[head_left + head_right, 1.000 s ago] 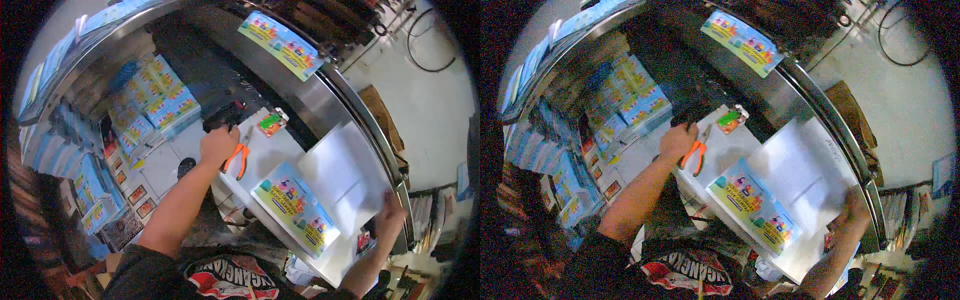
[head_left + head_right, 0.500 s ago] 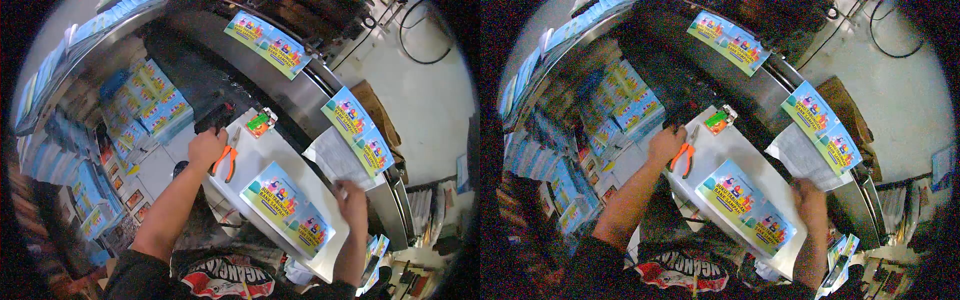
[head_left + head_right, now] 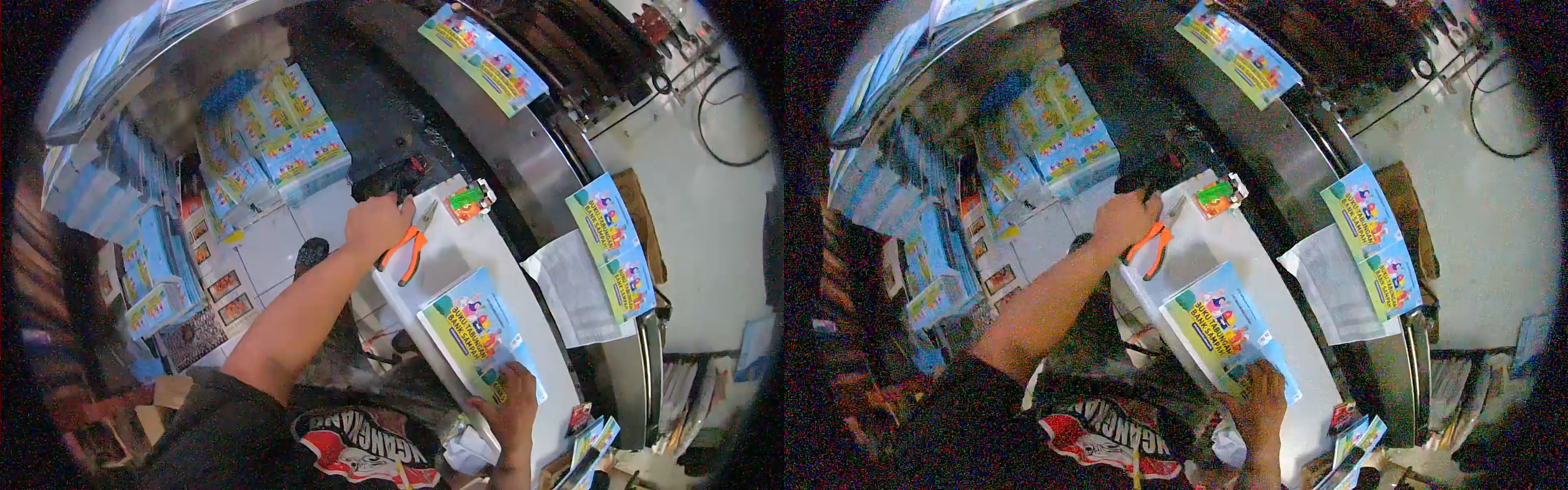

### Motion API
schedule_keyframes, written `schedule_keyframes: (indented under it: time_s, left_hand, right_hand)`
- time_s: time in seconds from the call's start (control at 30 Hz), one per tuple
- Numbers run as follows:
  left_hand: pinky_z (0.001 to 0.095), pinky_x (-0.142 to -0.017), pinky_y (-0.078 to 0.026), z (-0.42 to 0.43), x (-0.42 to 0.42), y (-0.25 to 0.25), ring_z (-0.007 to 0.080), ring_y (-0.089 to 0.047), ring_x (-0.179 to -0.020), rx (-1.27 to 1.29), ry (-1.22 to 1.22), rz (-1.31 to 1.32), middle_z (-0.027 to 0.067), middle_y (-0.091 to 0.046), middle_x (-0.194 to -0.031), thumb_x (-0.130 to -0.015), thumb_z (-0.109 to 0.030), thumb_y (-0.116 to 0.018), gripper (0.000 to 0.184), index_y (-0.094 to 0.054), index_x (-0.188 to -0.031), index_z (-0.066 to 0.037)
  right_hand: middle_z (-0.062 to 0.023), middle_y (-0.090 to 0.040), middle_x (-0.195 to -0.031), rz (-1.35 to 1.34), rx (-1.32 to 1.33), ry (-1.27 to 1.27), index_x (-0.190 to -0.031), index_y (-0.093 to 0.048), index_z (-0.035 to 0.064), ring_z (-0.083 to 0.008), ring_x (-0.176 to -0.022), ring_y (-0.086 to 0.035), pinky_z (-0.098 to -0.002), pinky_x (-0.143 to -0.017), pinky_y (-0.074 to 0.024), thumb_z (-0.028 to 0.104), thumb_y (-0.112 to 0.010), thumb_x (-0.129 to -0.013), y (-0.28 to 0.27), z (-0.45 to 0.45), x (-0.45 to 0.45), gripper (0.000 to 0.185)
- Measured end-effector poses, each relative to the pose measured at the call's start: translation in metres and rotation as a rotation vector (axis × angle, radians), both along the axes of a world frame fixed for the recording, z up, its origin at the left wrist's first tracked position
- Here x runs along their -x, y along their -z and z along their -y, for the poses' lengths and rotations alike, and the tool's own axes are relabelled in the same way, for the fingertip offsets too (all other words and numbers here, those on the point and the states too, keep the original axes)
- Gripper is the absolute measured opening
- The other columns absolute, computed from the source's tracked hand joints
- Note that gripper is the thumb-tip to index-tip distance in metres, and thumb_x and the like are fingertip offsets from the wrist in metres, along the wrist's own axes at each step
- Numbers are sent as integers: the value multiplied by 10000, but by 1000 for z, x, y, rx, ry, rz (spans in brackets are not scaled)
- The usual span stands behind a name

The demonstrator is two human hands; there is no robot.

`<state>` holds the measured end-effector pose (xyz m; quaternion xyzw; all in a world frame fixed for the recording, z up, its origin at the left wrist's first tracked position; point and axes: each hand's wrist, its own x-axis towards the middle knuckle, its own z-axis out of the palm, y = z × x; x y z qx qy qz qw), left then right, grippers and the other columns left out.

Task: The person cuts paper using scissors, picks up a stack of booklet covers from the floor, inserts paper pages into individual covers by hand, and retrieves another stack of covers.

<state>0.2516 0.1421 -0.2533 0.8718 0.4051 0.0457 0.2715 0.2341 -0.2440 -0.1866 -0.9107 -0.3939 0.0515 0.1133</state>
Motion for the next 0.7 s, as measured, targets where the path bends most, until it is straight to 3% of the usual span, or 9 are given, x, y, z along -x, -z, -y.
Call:
schedule_keyframes:
  time_s: [0.1, 0.2, 0.3, 0.37, 0.47, 0.57, 0.6, 0.63, 0.7]
  left_hand:
    - [498, -748, -554, 0, 2, 1, 386, -699, -801, -45, -3, 34, 224, -701, -824, -954, -462, -423, 519, -697, -914, -23]
    - [495, -734, -555, 0, 1, 5, 384, -699, -785, -60, 8, 45, 222, -700, -809, -955, -454, -428, 514, -697, -907, -19]
    - [495, -731, -553, -1, 0, 5, 380, -698, -788, -44, 17, 33, 220, -700, -810, -955, -449, -430, 509, -699, -905, -20]
    - [494, -732, -553, -2, 1, 5, 378, -699, -801, -40, 16, 21, 222, -702, -831, -956, -445, -428, 505, -697, -916, -19]
    - [495, -743, -553, -3, 2, -2, 378, -700, -822, 5, 33, -7, 226, -704, -862, -958, -451, -420, 512, -694, -939, -18]
    - [494, -751, -555, -3, 0, 1, 377, -701, -825, 10, 31, -21, 225, -706, -871, -957, -459, -416, 522, -691, -955, -15]
    - [494, -751, -555, -4, 0, 1, 377, -701, -825, 11, 29, -21, 225, -706, -871, -957, -459, -416, 522, -691, -955, -15]
    - [494, -753, -555, -4, 0, 0, 376, -701, -825, 22, 26, -17, 222, -706, -863, -955, -461, -417, 524, -691, -956, -14]
    - [494, -755, -556, -4, -1, 1, 375, -701, -825, 33, 20, -16, 220, -706, -854, -954, -463, -418, 526, -691, -957, -13]
  right_hand:
    - [-182, -565, -1194, -39, -49, 24, -1136, -566, 24, -361, -1099, -567, -421, -891, -504, 273, -936, -487, -1, -3, -9, 787]
    - [-171, -571, -1138, -342, -12, 207, -1116, -565, 34, -312, -1064, -591, -371, -847, -508, 236, -950, -493, -5, 0, -23, 760]
    - [-151, -564, -1151, -448, -51, 167, -1143, -554, 49, -254, -995, -589, -353, -779, -503, 157, -918, -589, -10, 7, -31, 671]
    - [-121, -618, -1026, -488, -184, 18, -1096, -603, 44, -235, -877, -614, -366, -712, -502, 113, -825, -715, -25, 10, -38, 446]
    - [-123, -700, -834, -199, 75, 182, -1022, -697, 6, -238, -732, -668, -352, -729, -523, 133, -633, -895, -74, 21, -53, 190]
    - [-165, -713, -984, 124, -9, 516, -1135, -657, -57, -204, -907, -666, -337, -829, -517, 103, -592, -929, -107, 44, -95, 268]
    - [-177, -703, -1052, 279, -243, 392, -1188, -632, -68, -206, -977, -651, -341, -885, -507, 100, -549, -956, -114, 52, -118, 298]
    - [-183, -680, -1168, 436, -112, 401, -1264, -598, -48, -248, -1037, -655, -373, -917, -509, 89, -495, -978, -139, 56, -148, 334]
    - [-191, -614, -1306, 743, -227, 371, -1357, -539, -1, -293, -1181, -614, -397, -987, -489, -8, -481, -931, -164, 32, -176, 429]
